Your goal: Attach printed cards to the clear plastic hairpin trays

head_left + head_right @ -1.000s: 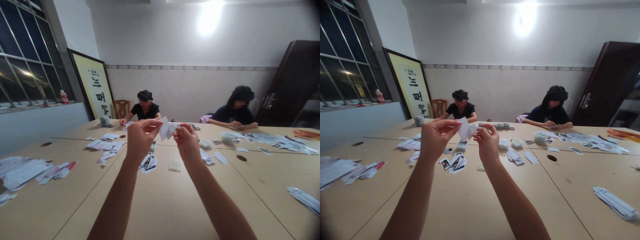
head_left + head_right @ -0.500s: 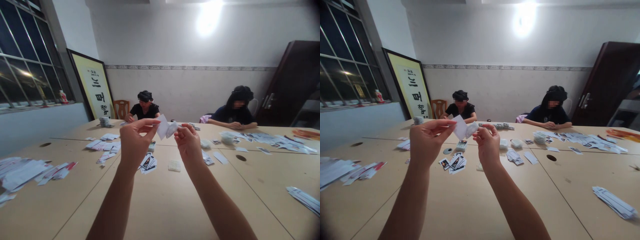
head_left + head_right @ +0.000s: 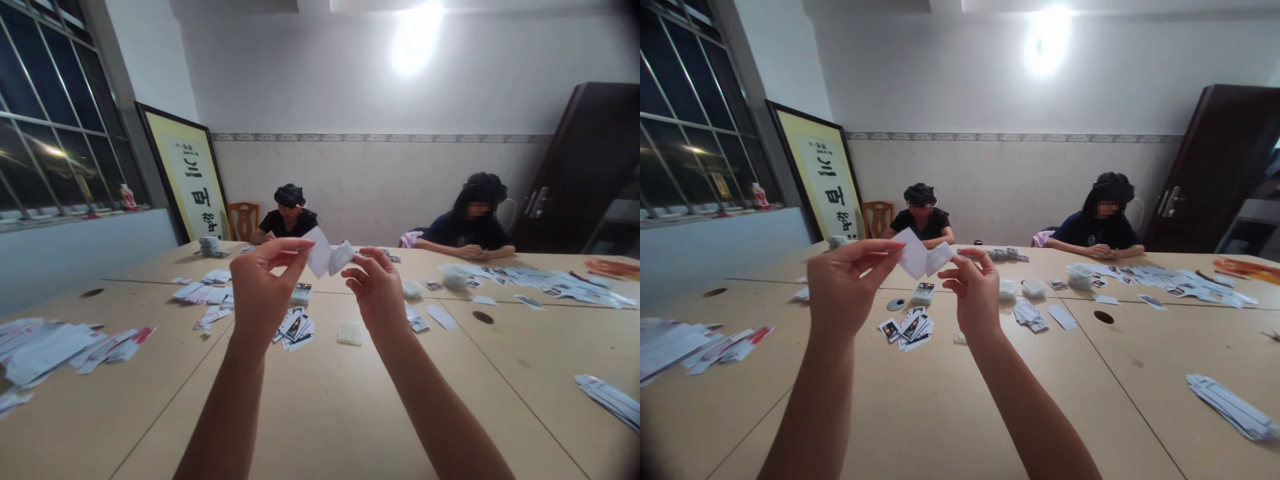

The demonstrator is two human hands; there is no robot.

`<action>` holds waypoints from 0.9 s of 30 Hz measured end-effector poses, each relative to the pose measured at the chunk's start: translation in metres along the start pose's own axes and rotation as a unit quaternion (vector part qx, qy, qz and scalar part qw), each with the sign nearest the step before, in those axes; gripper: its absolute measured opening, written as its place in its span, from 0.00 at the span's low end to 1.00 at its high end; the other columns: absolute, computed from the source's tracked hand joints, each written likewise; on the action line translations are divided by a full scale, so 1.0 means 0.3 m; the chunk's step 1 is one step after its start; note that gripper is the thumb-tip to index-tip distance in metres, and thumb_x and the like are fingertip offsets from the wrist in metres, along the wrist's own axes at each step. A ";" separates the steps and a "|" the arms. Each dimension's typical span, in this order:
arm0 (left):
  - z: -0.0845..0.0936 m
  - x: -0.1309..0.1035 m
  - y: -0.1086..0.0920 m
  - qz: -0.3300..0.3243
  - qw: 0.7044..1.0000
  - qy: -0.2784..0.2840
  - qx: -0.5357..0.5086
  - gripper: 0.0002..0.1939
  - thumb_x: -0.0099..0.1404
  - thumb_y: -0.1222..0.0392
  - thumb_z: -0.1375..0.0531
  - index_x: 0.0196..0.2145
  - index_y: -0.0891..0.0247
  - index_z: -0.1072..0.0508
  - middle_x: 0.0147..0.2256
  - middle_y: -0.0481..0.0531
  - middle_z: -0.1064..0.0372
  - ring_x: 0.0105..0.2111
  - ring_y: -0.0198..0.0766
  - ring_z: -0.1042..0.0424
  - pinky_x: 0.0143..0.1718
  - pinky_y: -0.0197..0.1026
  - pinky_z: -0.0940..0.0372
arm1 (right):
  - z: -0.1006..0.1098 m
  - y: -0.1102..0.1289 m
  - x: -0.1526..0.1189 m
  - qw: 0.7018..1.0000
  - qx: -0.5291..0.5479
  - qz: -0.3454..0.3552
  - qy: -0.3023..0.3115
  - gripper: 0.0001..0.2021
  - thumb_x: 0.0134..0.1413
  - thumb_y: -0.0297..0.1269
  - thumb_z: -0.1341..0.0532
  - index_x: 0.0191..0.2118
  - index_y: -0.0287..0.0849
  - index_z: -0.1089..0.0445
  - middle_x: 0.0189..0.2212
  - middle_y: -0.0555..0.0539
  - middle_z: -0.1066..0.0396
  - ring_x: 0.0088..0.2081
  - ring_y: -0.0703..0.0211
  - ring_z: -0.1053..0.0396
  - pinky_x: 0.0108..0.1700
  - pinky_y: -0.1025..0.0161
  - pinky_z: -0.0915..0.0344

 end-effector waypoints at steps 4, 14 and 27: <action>0.011 0.016 0.023 0.006 1.000 -0.025 0.014 0.05 0.60 0.63 0.33 0.35 0.60 0.16 0.33 0.50 0.18 0.31 0.37 0.21 0.36 0.37 0.26 | -0.018 0.073 -0.026 0.982 -0.120 0.141 0.030 0.07 0.52 0.34 0.33 0.37 0.46 0.30 0.28 0.54 0.21 0.21 0.64 0.25 0.22 0.69 0.32; -0.004 0.051 0.084 0.081 0.991 0.013 -0.107 0.07 0.55 0.64 0.30 0.34 0.62 0.17 0.29 0.50 0.21 0.30 0.36 0.23 0.33 0.35 0.29 | -0.039 0.098 -0.021 0.899 -0.356 0.232 0.102 0.06 0.60 0.41 0.37 0.36 0.45 0.25 0.29 0.51 0.23 0.23 0.65 0.27 0.25 0.67 0.30; -0.055 0.061 0.104 -0.079 0.996 0.009 0.043 0.13 0.57 0.64 0.34 0.42 0.60 0.25 0.44 0.55 0.27 0.46 0.45 0.25 0.45 0.47 0.26 | -0.033 0.042 0.015 0.942 -0.285 0.051 0.169 0.10 0.51 0.40 0.33 0.26 0.40 0.27 0.21 0.52 0.26 0.18 0.68 0.29 0.20 0.71 0.37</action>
Point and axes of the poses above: each hand's wrist, its own x-axis towards the middle knuckle, its own z-axis out of the back of the hand, y = z × x, the point moved 6 cm from there along x, towards the middle knuckle
